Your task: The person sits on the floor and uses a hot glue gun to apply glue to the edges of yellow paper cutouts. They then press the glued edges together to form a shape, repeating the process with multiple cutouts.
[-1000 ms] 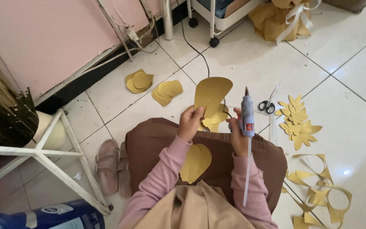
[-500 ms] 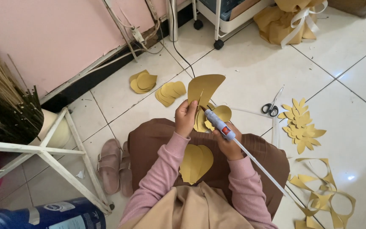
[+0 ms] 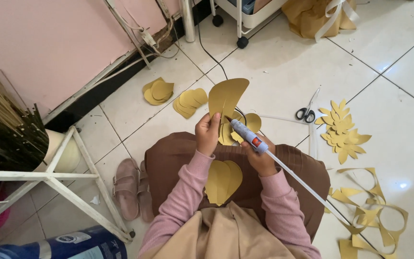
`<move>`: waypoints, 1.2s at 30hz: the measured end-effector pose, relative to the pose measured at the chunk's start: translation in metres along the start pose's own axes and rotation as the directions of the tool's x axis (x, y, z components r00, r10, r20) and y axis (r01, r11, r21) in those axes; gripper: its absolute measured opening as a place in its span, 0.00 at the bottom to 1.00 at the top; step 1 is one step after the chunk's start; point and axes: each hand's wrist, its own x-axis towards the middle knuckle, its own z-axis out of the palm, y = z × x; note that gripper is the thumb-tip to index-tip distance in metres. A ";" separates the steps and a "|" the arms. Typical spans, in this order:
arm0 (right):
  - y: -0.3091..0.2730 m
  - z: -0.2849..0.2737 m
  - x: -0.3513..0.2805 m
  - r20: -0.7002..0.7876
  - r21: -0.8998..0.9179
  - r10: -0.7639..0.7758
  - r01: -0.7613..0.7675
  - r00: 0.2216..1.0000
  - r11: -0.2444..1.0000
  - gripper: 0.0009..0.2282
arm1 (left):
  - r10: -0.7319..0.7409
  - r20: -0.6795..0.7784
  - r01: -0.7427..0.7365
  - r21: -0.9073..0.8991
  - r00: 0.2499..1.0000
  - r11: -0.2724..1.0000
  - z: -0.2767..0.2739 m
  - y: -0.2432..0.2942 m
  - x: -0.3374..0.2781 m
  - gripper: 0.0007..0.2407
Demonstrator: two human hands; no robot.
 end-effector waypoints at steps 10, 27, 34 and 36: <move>0.004 0.000 -0.001 0.023 -0.054 0.048 -0.047 0.999 0.997 0.18 | 0.012 -0.026 -0.011 0.016 1.000 1.000 0.008 0.051 0.000 0.13; -0.046 -0.020 0.028 0.105 0.322 0.515 -0.519 0.851 0.792 0.11 | -0.127 -0.022 0.124 -0.110 0.992 0.986 0.005 -0.004 -0.013 0.13; -0.017 -0.015 0.018 0.093 0.522 0.477 -0.451 0.874 0.724 0.19 | -0.205 0.151 0.226 -0.142 0.967 0.964 0.028 0.017 -0.041 0.13; -0.016 -0.015 0.018 0.068 0.525 0.498 -0.456 0.864 0.719 0.19 | -0.209 0.173 0.233 -0.130 0.962 0.964 0.029 0.019 -0.045 0.13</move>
